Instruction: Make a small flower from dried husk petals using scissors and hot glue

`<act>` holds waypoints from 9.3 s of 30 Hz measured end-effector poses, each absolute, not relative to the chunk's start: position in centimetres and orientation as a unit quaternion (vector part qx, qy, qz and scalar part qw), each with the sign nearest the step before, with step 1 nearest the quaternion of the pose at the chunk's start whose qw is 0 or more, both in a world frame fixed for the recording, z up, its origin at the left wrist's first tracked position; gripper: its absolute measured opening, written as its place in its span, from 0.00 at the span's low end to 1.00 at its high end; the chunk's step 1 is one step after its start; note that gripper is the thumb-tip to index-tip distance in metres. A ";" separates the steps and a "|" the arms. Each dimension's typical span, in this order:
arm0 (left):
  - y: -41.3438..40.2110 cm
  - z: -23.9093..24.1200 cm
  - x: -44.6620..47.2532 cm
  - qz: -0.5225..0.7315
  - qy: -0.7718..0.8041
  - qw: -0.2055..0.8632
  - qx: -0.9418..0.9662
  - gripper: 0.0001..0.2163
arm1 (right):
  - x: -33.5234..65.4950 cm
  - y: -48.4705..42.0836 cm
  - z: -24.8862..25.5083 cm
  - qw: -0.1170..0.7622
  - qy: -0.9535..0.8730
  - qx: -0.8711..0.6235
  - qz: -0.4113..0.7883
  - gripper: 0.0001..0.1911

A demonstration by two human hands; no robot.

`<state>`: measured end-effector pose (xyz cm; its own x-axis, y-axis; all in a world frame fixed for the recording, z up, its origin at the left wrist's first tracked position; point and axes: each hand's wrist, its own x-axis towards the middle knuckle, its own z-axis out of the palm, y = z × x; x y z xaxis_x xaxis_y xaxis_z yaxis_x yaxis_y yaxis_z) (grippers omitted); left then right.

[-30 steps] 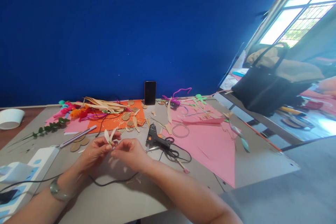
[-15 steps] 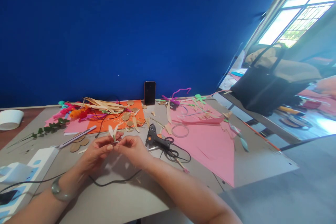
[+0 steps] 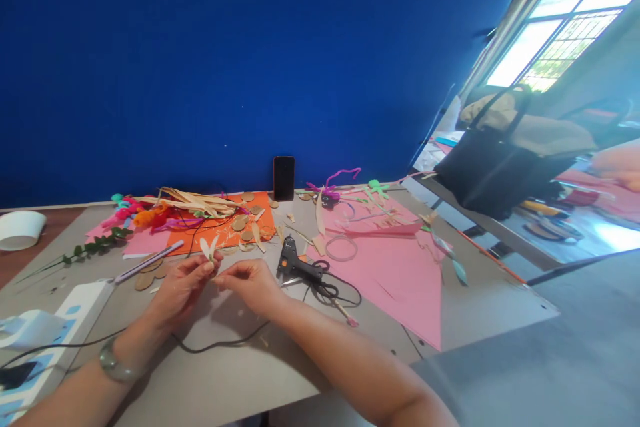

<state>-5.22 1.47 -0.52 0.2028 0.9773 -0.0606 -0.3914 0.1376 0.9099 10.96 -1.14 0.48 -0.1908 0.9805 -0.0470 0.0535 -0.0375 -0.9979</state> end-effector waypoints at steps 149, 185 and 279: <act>0.9 -0.5 -4.5 0.504 0.446 0.572 0.469 0.12 | 10.8 1.0 2.2 0.490 -0.511 -0.474 0.524 0.12; 1.4 -1.4 -5.0 0.527 0.435 0.552 0.478 0.11 | 11.2 1.3 1.8 0.461 -0.552 -0.475 0.506 0.12; 1.7 -0.9 -4.5 0.525 0.373 0.696 0.318 0.12 | 15.1 -1.7 5.6 0.271 -0.739 -0.513 0.343 0.12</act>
